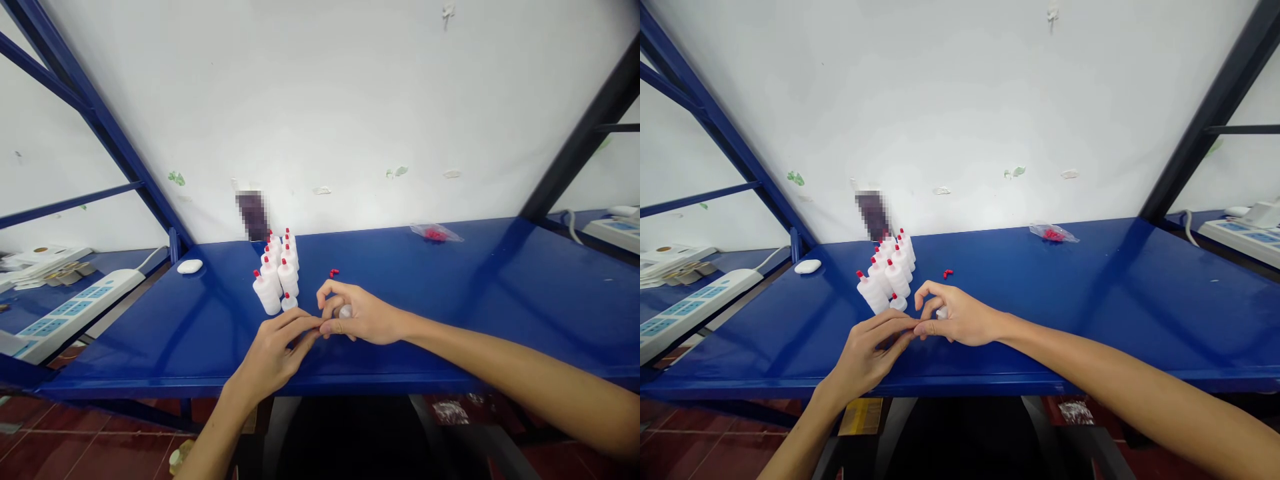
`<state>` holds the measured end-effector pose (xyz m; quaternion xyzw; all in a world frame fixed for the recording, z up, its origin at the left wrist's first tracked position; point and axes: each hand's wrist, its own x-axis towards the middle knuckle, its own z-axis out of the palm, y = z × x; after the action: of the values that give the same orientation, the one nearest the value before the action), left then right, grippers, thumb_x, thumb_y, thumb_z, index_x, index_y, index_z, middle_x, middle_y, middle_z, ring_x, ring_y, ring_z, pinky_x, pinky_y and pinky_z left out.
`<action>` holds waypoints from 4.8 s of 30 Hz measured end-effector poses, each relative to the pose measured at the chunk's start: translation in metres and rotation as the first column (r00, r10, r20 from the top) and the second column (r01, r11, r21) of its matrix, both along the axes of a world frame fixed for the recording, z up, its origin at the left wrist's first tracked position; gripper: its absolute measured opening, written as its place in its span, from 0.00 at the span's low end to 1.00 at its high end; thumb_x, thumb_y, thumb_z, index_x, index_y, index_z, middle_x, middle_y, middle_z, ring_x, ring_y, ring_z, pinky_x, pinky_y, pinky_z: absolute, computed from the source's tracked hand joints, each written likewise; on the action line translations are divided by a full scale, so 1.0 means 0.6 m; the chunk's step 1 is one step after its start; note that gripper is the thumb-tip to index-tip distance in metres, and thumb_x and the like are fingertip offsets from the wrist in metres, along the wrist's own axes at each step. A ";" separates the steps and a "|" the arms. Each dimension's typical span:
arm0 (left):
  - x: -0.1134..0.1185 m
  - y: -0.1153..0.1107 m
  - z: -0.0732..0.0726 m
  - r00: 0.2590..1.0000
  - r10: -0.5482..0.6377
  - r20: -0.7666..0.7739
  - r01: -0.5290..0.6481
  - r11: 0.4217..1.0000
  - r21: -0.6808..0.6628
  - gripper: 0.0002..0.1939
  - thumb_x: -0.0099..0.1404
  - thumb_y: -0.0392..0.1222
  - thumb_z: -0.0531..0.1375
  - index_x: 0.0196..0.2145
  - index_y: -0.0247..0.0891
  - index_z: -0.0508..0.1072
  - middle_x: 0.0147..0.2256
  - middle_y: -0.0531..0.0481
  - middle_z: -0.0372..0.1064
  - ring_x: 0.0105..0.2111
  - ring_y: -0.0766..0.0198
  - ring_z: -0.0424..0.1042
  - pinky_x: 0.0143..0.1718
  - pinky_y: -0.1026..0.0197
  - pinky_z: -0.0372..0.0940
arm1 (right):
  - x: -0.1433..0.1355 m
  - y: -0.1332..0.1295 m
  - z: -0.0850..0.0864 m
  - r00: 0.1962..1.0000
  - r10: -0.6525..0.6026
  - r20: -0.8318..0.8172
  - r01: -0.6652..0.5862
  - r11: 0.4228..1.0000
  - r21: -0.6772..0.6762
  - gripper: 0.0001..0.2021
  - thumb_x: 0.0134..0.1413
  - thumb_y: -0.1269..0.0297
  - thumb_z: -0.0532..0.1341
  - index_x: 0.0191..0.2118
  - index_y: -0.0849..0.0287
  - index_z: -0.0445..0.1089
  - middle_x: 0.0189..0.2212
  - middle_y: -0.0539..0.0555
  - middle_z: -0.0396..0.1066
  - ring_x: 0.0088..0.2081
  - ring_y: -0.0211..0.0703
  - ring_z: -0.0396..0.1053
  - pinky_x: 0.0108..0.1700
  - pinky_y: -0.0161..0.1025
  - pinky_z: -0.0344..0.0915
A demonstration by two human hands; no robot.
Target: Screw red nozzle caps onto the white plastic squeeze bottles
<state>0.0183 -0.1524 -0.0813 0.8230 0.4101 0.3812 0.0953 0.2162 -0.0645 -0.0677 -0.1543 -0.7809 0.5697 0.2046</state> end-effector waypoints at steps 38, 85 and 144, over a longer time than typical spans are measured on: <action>0.007 0.001 0.013 0.926 0.375 0.034 -0.371 0.924 -0.092 0.06 0.68 0.42 0.56 0.41 0.40 0.69 0.22 0.60 0.64 0.20 0.71 0.64 0.26 0.68 0.59 | 0.006 0.018 -0.005 0.918 -0.375 0.133 0.177 0.684 0.708 0.20 0.63 0.51 0.50 0.55 0.57 0.56 0.22 0.45 0.66 0.24 0.39 0.63 0.30 0.35 0.53; 0.039 0.005 0.002 0.945 0.147 -0.293 -0.201 0.966 -0.165 0.10 0.69 0.42 0.54 0.35 0.41 0.74 0.21 0.56 0.67 0.22 0.67 0.65 0.26 0.64 0.56 | 0.057 0.113 0.007 0.714 -0.580 0.391 0.070 0.615 0.785 0.14 0.56 0.57 0.58 0.46 0.52 0.72 0.37 0.53 0.72 0.35 0.44 0.69 0.33 0.37 0.58; 0.040 0.004 -0.006 0.987 0.149 0.057 -0.141 0.982 -0.125 0.05 0.66 0.35 0.55 0.32 0.37 0.69 0.24 0.57 0.63 0.23 0.72 0.60 0.27 0.68 0.57 | -0.001 -0.011 -0.023 0.997 -0.069 -0.028 0.075 0.913 0.401 0.11 0.66 0.55 0.51 0.46 0.57 0.59 0.32 0.48 0.66 0.30 0.37 0.61 0.36 0.36 0.58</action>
<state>0.0423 -0.1498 -0.0850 0.7708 0.4877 0.3887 0.1303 0.2155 -0.0710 -0.0813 -0.1340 -0.8736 0.3905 0.2578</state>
